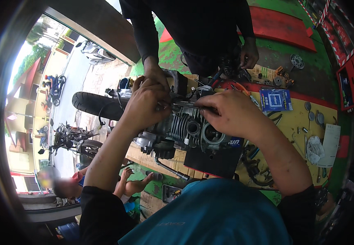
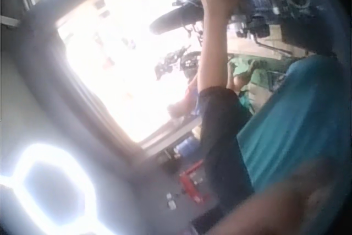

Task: The person assembles a motorcycle engine on a workbench, using a wrench and socket to tighten bolts and install components. They handle various small parts and tools while working alongside another person in a garage setting.

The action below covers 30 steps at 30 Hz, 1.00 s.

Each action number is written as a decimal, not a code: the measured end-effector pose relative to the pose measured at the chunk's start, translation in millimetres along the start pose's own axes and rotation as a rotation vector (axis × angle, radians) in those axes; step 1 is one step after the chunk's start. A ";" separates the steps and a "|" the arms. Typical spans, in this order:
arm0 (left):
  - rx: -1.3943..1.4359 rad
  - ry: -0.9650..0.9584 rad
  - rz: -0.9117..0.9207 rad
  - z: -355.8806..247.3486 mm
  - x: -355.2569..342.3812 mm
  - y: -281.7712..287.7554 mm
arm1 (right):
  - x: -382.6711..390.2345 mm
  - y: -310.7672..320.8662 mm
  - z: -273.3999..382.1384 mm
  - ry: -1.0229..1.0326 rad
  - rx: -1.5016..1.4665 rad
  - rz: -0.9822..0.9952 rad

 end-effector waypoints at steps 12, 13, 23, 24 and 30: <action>-0.018 -0.025 -0.379 10.0 33.5 -29.2 | 4.6 -13.2 10.5 0.043 0.041 -0.128; 0.002 -0.001 -0.407 12.0 35.4 -28.8 | 5.8 -14.2 13.3 0.051 0.046 -0.143; 0.011 -0.019 -0.368 13.5 35.8 -30.8 | 13.5 -14.9 36.1 0.025 0.177 -0.170; 0.019 -0.016 -0.371 15.6 34.9 -32.2 | 14.0 -15.2 38.6 0.022 0.188 -0.169; 0.096 -0.027 -0.411 17.9 31.3 -32.5 | 15.6 -21.9 45.9 -0.025 0.255 -0.159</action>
Point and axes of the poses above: each hand's wrist, its own x-axis away from the middle knuckle, its own y-axis out of the back of the hand, z = x × y, the point moved 4 cm from there along -x, towards the middle knuckle, and after that the axes turned 6 degrees about x, right-handed, at the moved point
